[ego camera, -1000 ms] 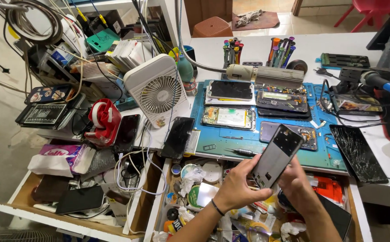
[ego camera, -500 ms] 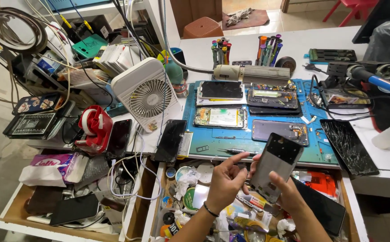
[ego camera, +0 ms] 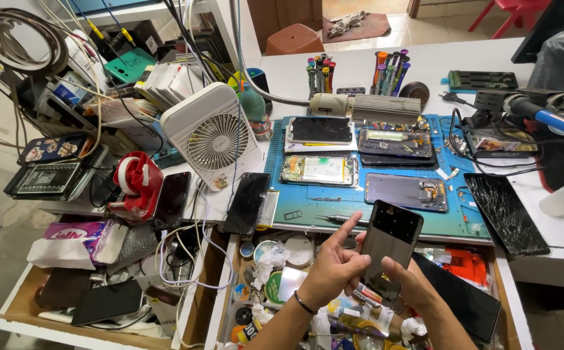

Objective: The person disassembles a smartphone, removes the back cover, and handles the internal components. They then pick up a red and white packet, open it, and appear to apply a substance to the phone's interior before placing the packet down and handling another phone.

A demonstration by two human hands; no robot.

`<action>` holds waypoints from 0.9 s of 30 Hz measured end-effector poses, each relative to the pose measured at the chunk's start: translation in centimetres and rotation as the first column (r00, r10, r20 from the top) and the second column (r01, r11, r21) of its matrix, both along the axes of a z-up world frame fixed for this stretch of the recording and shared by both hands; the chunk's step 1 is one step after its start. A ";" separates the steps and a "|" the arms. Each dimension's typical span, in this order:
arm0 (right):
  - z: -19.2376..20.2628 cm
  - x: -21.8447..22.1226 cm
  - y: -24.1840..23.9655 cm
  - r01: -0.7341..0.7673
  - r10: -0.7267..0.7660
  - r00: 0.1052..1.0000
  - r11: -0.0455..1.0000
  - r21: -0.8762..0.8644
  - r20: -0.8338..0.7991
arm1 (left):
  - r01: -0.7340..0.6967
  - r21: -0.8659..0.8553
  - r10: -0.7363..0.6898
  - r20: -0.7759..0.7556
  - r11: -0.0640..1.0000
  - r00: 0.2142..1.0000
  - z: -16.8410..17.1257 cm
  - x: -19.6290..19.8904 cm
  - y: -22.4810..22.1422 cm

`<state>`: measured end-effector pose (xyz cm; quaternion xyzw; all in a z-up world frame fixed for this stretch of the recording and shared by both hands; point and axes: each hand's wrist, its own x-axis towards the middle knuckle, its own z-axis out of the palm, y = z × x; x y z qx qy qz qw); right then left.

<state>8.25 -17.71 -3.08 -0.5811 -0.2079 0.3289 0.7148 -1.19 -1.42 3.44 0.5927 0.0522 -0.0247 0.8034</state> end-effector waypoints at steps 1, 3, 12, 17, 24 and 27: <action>0.0 0.0 -0.1 0.002 -0.002 1.000 1.000 0.000 -0.003 | 0.002 0.000 -0.002 -0.003 1.000 1.000 -0.4 0.0 0.2; 0.1 0.2 -0.3 0.078 -0.105 0.988 0.973 -0.218 -0.113 | 0.183 -0.157 -0.179 0.039 0.970 0.983 -1.1 0.1 0.5; -2.1 0.8 -0.5 0.041 -0.025 0.992 0.991 0.126 -0.124 | 0.007 -0.205 -0.017 -0.050 0.979 0.999 -1.1 0.5 0.5; 0.1 -0.1 0.0 0.046 -0.050 0.996 0.997 -0.062 -0.072 | 0.049 -0.163 -0.050 -0.003 0.985 0.999 -2.1 0.8 0.3; -4.1 1.1 -1.1 0.122 -0.135 0.973 0.989 -0.077 -0.187 | 0.022 -0.117 -0.024 -0.015 0.993 1.000 -1.4 0.6 0.4; -2.9 0.7 -0.9 0.063 -0.088 0.980 0.988 -0.138 -0.177 | 0.245 -0.333 -0.216 0.124 0.910 0.969 -3.5 0.8 1.1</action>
